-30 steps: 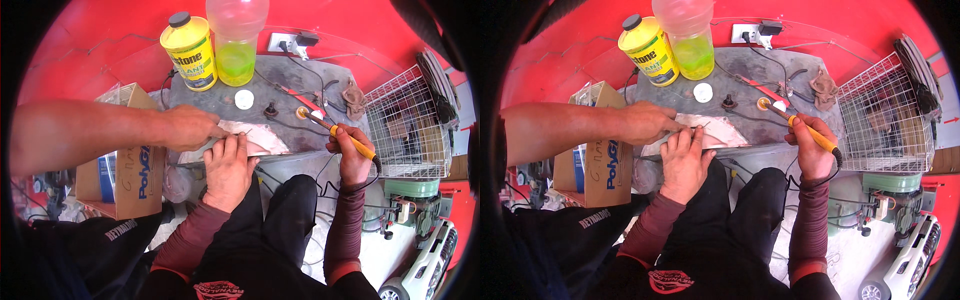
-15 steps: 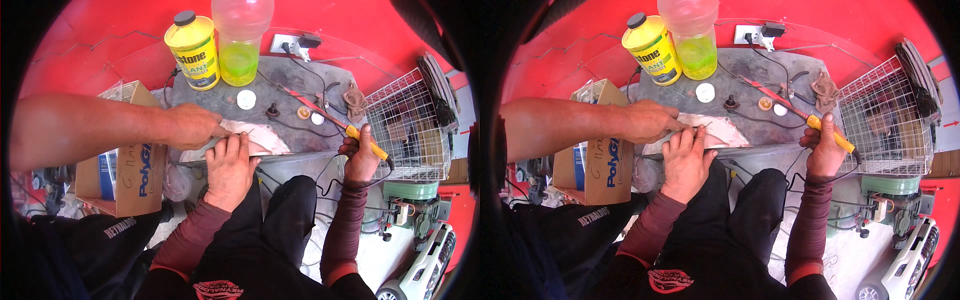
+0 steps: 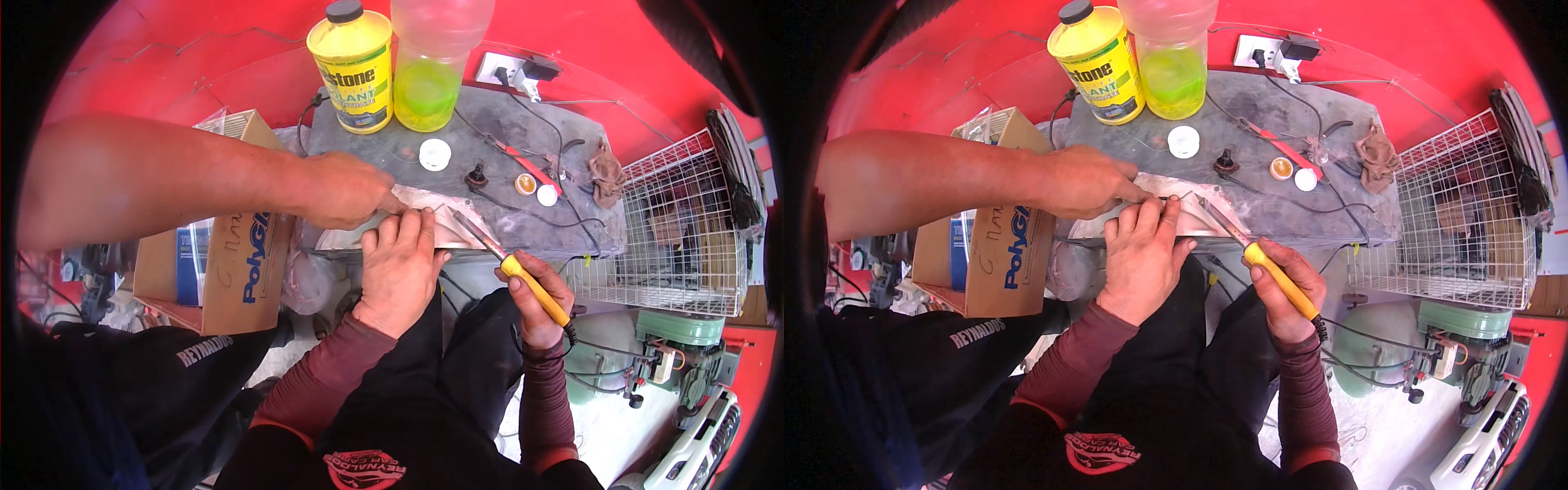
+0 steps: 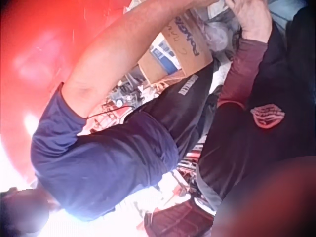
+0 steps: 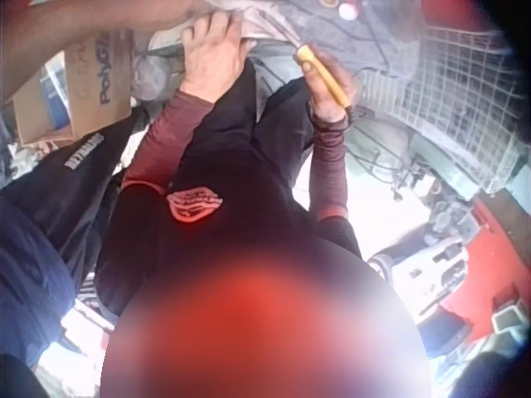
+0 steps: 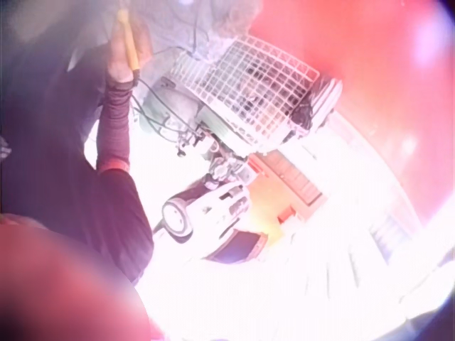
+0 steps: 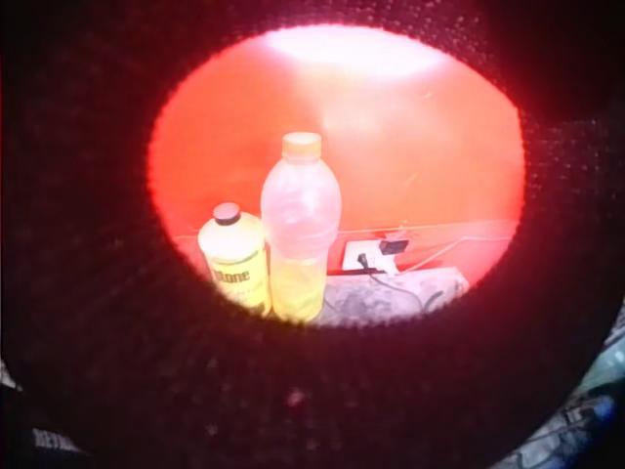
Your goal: Soldering wires onto a component held by a helper on a workbench.
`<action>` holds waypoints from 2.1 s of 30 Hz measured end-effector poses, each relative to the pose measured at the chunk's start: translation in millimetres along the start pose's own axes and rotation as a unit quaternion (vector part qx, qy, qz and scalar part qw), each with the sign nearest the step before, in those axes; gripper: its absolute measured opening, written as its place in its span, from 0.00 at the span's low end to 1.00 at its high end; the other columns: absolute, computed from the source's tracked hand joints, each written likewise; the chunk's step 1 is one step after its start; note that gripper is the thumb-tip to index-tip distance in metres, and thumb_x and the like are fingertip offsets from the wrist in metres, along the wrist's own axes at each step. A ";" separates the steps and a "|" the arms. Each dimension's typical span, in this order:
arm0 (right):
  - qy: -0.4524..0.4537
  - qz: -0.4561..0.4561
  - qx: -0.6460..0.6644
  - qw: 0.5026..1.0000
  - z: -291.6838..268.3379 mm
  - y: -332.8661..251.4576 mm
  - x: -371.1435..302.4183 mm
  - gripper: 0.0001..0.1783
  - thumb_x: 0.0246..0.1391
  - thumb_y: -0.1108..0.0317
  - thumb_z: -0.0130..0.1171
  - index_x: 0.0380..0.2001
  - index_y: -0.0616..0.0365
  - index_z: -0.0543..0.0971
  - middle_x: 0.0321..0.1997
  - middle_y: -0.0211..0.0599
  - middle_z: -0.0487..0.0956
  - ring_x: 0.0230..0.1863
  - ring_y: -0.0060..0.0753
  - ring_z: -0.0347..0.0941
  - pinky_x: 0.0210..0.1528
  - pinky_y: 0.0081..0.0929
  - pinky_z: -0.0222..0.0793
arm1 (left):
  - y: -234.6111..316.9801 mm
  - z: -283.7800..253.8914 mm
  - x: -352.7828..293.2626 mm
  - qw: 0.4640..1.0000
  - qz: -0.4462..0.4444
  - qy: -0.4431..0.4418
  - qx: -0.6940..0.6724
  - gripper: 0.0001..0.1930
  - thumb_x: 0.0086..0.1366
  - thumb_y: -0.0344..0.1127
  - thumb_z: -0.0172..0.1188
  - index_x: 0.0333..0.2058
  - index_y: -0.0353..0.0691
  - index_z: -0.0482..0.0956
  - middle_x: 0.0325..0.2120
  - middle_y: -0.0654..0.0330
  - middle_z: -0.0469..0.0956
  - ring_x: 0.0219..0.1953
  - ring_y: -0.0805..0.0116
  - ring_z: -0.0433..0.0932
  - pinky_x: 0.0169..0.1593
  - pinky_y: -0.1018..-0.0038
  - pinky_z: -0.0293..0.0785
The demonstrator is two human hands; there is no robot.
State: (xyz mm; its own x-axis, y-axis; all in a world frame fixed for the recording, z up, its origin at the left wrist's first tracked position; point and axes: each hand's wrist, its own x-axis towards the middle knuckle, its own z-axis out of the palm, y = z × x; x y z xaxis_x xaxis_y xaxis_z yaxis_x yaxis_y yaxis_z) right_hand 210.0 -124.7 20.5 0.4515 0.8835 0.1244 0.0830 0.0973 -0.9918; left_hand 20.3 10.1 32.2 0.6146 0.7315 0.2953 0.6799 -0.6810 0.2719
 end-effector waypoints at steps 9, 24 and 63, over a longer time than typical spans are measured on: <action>0.020 0.019 0.032 0.999 12.4 -2.0 6.9 0.17 0.59 0.78 0.63 0.52 0.72 0.80 0.47 0.44 0.83 0.46 0.35 0.83 0.53 0.28 0.76 | -1.4 -2.5 1.0 1.000 -0.003 -0.006 -0.019 0.31 0.59 0.44 0.69 0.59 0.35 0.76 0.50 0.55 0.73 0.52 0.55 0.70 0.50 0.58 0.63; 0.037 0.013 0.047 0.998 15.1 -6.7 8.4 0.17 0.59 0.81 0.62 0.51 0.73 0.80 0.46 0.46 0.82 0.46 0.38 0.84 0.52 0.30 0.79 | -2.1 -1.7 1.1 1.000 -0.004 -0.017 -0.009 0.32 0.59 0.45 0.69 0.59 0.35 0.76 0.50 0.55 0.73 0.51 0.55 0.70 0.49 0.58 0.64; 0.059 0.021 0.046 0.997 18.5 -6.8 4.1 0.17 0.60 0.78 0.62 0.52 0.74 0.79 0.48 0.48 0.82 0.47 0.39 0.83 0.54 0.32 0.79 | 0.1 0.2 1.0 1.000 0.005 -0.006 0.002 0.32 0.58 0.44 0.70 0.59 0.34 0.76 0.49 0.56 0.72 0.51 0.56 0.70 0.50 0.58 0.63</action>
State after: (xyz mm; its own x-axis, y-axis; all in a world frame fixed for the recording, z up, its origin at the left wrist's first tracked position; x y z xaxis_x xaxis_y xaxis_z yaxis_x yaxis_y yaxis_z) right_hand 194.8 -113.3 27.2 0.5541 0.8286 0.0800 -0.0182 0.1081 -0.9940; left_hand 21.1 10.7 32.3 0.6263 0.7245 0.2878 0.6747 -0.6887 0.2654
